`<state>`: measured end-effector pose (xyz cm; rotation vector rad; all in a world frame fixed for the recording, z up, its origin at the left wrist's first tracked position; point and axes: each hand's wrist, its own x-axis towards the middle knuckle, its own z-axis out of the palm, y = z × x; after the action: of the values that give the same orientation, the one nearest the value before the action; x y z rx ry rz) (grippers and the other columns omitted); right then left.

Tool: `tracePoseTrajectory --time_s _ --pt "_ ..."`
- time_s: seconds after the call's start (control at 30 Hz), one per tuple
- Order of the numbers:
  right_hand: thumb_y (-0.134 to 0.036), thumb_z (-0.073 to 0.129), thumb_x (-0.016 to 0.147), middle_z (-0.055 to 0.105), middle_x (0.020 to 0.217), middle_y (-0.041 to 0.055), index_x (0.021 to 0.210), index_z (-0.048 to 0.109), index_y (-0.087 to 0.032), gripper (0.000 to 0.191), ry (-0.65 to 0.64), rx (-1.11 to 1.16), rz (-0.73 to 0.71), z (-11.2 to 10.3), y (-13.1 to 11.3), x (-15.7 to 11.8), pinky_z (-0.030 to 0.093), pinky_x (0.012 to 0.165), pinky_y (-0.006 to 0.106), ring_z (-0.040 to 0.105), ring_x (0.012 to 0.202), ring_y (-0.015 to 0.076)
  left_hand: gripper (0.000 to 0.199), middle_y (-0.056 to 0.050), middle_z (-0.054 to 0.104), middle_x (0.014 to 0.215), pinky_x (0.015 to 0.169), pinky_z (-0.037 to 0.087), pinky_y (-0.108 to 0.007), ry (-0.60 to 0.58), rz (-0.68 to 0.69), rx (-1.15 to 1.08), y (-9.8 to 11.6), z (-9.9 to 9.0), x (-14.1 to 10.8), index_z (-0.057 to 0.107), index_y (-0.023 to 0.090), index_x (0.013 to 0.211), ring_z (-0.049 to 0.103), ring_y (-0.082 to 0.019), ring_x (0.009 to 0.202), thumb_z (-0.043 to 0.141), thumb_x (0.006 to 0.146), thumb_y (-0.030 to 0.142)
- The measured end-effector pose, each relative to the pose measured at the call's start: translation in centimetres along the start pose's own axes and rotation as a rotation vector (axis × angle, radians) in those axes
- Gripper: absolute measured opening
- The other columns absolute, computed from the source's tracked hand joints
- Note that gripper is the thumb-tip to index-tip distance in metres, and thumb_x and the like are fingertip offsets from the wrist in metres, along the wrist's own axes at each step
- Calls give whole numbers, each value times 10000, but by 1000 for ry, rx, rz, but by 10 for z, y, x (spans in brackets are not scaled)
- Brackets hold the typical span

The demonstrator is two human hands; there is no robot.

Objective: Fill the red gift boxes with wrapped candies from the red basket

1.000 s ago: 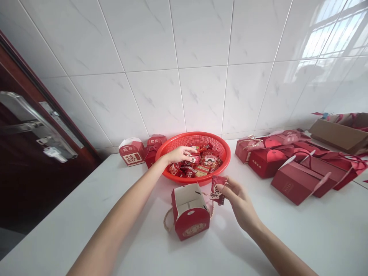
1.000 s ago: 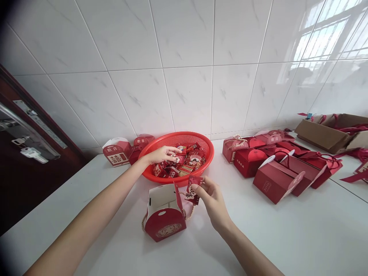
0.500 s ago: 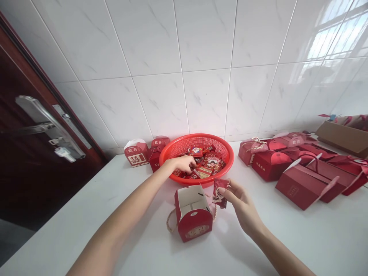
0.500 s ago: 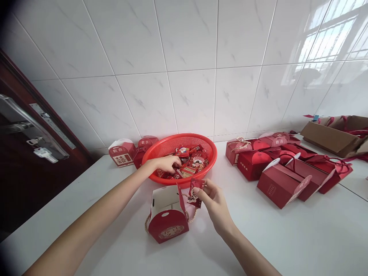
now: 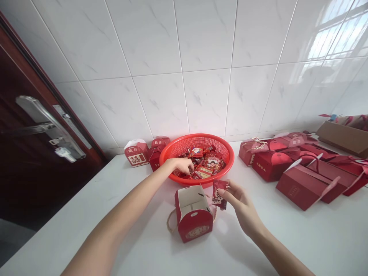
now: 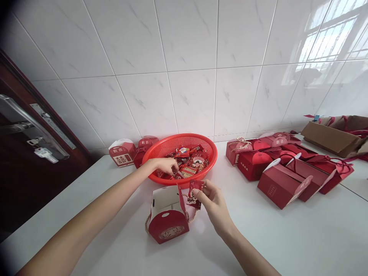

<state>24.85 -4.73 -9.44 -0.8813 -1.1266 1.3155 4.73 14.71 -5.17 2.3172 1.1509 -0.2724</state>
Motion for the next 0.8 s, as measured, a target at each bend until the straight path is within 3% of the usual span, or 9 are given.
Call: tracePoseTrajectory --time_s 0.13,0.3,0.47,0.6,0.8 --pt "-474 721 846 699 814 34 942 696 -196 295 -15 0 -8 0 0 0 434 598 269 577 685 160 269 43 517 547 559 357 -253 157 28 -104 -4 0 1 551 192 559 482 -139 579 742 628 367" --pt "-451 718 860 674 796 20 953 699 -197 271 -25 9 -7 0 -1 -1 425 598 263 550 668 143 457 2 595 730 629 420 -280 367 72 -296 -6 -3 -2 557 179 692 555 -177 710 691 676 616" --pt "-452 711 867 678 823 26 930 688 -199 262 -19 18 -10 -1 0 0 444 639 270 580 725 158 463 2 611 704 657 458 -302 401 106 -431 -2 -2 -6 595 166 692 585 -185 704 738 654 605" --pt "-464 695 877 646 763 11 938 688 -197 274 6 -7 -30 -3 2 1 417 598 266 511 645 132 436 -19 661 735 702 481 -319 385 142 -521 3 -4 -8 651 151 708 611 -203 745 742 682 576" --pt "-462 685 890 630 759 11 937 693 -207 259 27 4 -81 -5 1 3 430 608 276 494 632 130 436 -57 705 824 800 500 -349 348 249 -648 24 -1 -18 685 135 763 639 -217 832 744 722 565"
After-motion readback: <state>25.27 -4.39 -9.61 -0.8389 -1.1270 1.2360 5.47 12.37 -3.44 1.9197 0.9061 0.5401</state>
